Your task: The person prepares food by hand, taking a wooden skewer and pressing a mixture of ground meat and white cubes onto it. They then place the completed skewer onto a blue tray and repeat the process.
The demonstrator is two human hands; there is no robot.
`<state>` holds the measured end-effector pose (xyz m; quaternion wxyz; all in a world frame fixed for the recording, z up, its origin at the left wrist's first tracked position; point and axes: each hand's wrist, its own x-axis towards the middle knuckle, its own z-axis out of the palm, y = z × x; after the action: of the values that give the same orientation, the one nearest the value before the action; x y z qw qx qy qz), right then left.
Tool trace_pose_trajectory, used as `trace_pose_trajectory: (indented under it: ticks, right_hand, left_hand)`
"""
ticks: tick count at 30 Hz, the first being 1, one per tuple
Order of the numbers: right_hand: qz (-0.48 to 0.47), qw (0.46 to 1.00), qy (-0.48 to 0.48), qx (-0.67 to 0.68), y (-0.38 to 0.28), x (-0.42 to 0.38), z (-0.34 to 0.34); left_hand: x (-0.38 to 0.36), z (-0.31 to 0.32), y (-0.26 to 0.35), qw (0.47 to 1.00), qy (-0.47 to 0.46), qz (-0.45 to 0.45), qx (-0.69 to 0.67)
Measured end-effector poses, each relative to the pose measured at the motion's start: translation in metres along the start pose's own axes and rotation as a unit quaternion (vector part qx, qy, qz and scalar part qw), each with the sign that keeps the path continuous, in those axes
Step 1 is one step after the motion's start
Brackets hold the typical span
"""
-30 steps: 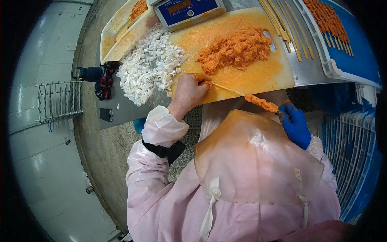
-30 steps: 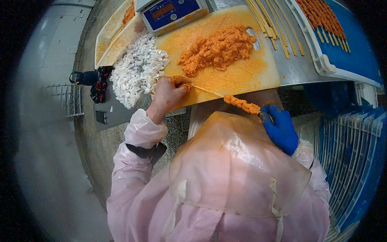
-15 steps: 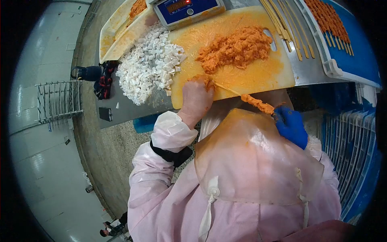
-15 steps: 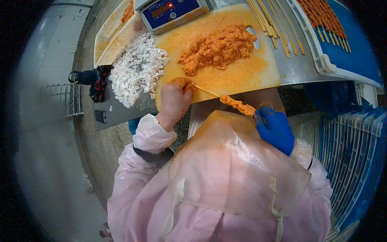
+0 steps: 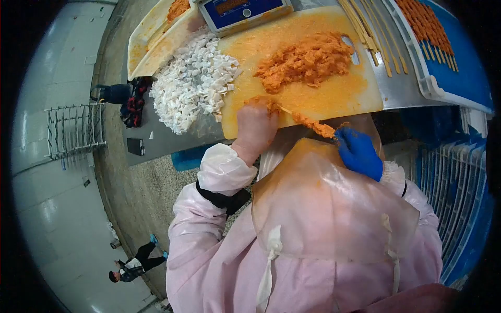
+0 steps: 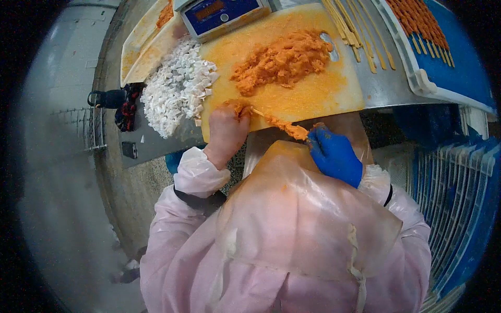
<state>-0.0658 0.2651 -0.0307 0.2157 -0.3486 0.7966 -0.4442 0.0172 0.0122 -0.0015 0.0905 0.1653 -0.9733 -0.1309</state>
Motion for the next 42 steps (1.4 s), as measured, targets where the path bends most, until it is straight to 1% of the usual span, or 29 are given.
trace_pose_trajectory:
  ticks: [1,3,6,8,10,13,15,18,19,21,22,23,24,25,26,27,28,30,31,32,33,35,37,39,40,42]
  right_hand:
    - [-0.012,1.000,0.000,0.011,0.000,0.004,0.001]
    - [-0.023,1.000,0.000,0.020,-0.001,0.006,0.002]
    - [-0.021,1.000,0.000,-0.003,-0.005,0.009,0.005]
    - [-0.031,0.999,-0.020,0.002,-0.005,0.015,0.008]
    - [-0.031,0.999,-0.017,0.014,-0.009,0.022,0.014]
    - [-0.037,0.999,-0.021,0.026,-0.016,0.029,0.017]
    - [-0.044,0.998,-0.028,0.025,-0.017,0.031,0.018]
    - [-0.041,0.999,-0.012,0.010,-0.016,0.032,0.020]
    - [-0.034,0.999,-0.009,0.031,-0.012,0.030,0.019]
    - [-0.029,0.998,-0.004,0.051,-0.010,0.027,0.013]
    - [-0.009,0.999,0.001,0.051,-0.013,0.025,0.007]
    - [0.010,0.999,0.006,0.052,-0.014,0.022,0.003]
    - [0.009,0.999,0.006,0.052,-0.011,0.018,0.000]
    - [-0.009,1.000,0.019,0.020,-0.008,0.013,-0.003]
    - [-0.028,0.999,0.034,-0.012,-0.004,0.009,-0.006]
    - [-0.029,0.999,0.035,-0.012,-0.001,0.006,-0.010]
    - [-0.030,0.999,0.032,-0.028,0.001,0.002,-0.014]
    - [-0.031,0.998,0.029,-0.042,0.003,-0.006,-0.025]
    - [-0.008,0.999,0.018,-0.040,0.001,-0.011,-0.032]
    - [0.016,0.999,0.007,-0.037,0.000,-0.016,-0.037]
    - [0.017,0.999,0.007,-0.036,0.001,-0.021,-0.041]
    - [0.060,0.998,0.018,-0.001,0.002,-0.030,-0.046]
    - [0.056,0.998,0.027,-0.010,0.003,-0.035,-0.049]
    - [0.054,0.998,0.037,-0.020,0.005,-0.037,-0.051]
    - [0.057,0.998,0.040,-0.006,0.007,-0.037,-0.051]
    - [0.060,0.997,0.042,0.008,0.011,-0.038,-0.051]
  left_hand:
    - [0.000,0.000,-0.002,1.000,0.002,-0.001,0.000]
    - [-0.001,0.001,-0.005,0.999,0.034,0.031,-0.026]
    - [-0.003,-0.001,-0.004,0.998,0.026,0.018,-0.049]
    - [-0.007,0.001,-0.004,0.998,0.027,0.019,-0.049]
    - [-0.009,0.000,-0.002,0.998,0.028,0.018,-0.050]
    - [-0.009,-0.002,0.000,0.996,0.022,0.021,-0.082]
    - [-0.008,-0.002,0.000,0.994,0.036,0.021,-0.099]
    - [-0.006,0.003,-0.008,0.994,0.025,0.025,-0.108]
    - [-0.004,0.002,-0.011,0.993,0.026,0.026,-0.108]
    - [0.003,-0.003,-0.015,0.985,0.036,0.052,-0.163]
    - [0.008,-0.005,-0.016,0.985,0.037,0.052,-0.163]
    - [0.015,-0.008,-0.016,0.986,0.063,0.073,-0.133]
    - [0.022,-0.012,-0.016,0.986,0.089,0.094,-0.103]
    - [0.028,-0.014,-0.016,0.986,0.089,0.094,-0.103]
    - [0.036,-0.015,-0.017,0.986,0.077,0.133,-0.057]
    - [0.040,-0.017,-0.017,0.983,0.065,0.172,-0.011]
    - [0.041,-0.016,-0.020,0.983,0.066,0.173,-0.011]
    - [0.040,-0.011,-0.028,0.987,-0.038,0.148,0.039]
    - [0.037,-0.009,-0.030,0.987,-0.039,0.149,0.040]
    - [0.031,-0.008,-0.032,0.985,-0.015,0.170,0.029]
    - [0.027,-0.007,-0.033,0.981,0.010,0.191,0.017]
    - [0.022,-0.003,-0.038,0.982,0.011,0.190,0.015]
    - [0.021,-0.004,-0.036,0.982,0.013,0.189,0.014]
    - [0.023,-0.006,-0.030,0.985,0.044,0.154,-0.067]
    - [0.024,-0.007,-0.028,0.985,0.044,0.154,-0.067]
    - [0.029,-0.008,-0.024,0.997,0.027,0.061,-0.044]
